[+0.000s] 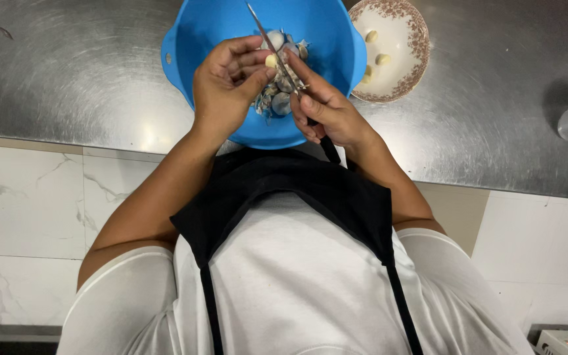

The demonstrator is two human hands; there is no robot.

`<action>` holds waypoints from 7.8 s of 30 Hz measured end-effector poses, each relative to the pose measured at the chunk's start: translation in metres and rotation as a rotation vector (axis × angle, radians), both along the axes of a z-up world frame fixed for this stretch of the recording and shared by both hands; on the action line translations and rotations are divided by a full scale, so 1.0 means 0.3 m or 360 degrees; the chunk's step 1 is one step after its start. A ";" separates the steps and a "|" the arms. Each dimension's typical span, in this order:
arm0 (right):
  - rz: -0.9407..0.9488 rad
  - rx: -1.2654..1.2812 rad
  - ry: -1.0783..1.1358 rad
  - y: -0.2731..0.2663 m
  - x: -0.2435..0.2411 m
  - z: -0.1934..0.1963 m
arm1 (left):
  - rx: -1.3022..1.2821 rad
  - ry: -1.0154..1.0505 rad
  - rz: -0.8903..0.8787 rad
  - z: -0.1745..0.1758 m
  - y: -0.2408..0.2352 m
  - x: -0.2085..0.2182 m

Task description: The person uses a knife to peel garlic cloves over a blue bowl. The person repeatedly cuts and scrapes the skin off each clove, placing the peeled cloves into a nearby plate while the skins fall into the bowl.

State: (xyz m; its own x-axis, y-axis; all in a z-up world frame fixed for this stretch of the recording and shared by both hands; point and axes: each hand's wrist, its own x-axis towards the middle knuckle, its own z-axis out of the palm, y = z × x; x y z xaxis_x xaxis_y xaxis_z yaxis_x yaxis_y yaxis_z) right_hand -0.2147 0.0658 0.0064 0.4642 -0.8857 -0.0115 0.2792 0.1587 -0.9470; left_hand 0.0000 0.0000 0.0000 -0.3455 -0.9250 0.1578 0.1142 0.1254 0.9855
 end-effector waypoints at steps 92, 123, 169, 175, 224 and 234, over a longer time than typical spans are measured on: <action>0.0015 0.1375 -0.1307 -0.056 -0.011 -0.195 | -0.0521 -0.0767 -0.0244 0.030 -0.202 -0.394; -0.0219 0.1111 -0.0877 -0.051 -0.108 -0.171 | -0.0469 -0.2535 -0.0380 -0.312 -0.343 -0.025; -0.0889 0.0589 0.0125 -0.063 0.020 -0.095 | -0.0626 -0.0940 -0.0261 0.117 -0.001 -0.039; -0.0848 0.0619 0.0050 -0.055 0.006 -0.109 | -0.0219 -0.0734 -0.0380 0.115 -0.019 -0.034; -0.0539 0.0670 0.0336 -0.059 0.032 -0.167 | 0.0757 -0.0058 -0.0141 -0.068 -0.068 -0.028; -0.0709 0.0460 0.0418 -0.039 0.038 -0.091 | 0.0326 -0.0313 -0.0313 -0.036 -0.012 -0.053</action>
State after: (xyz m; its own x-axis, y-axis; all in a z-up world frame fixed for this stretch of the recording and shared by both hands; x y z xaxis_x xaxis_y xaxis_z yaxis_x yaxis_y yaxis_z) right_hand -0.2033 0.0541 -0.0209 -0.0027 -0.9383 -0.3458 0.1402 0.3420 -0.9292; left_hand -0.0159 -0.0037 -0.0107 -0.5256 -0.8434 -0.1114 -0.0779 -0.0826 0.9935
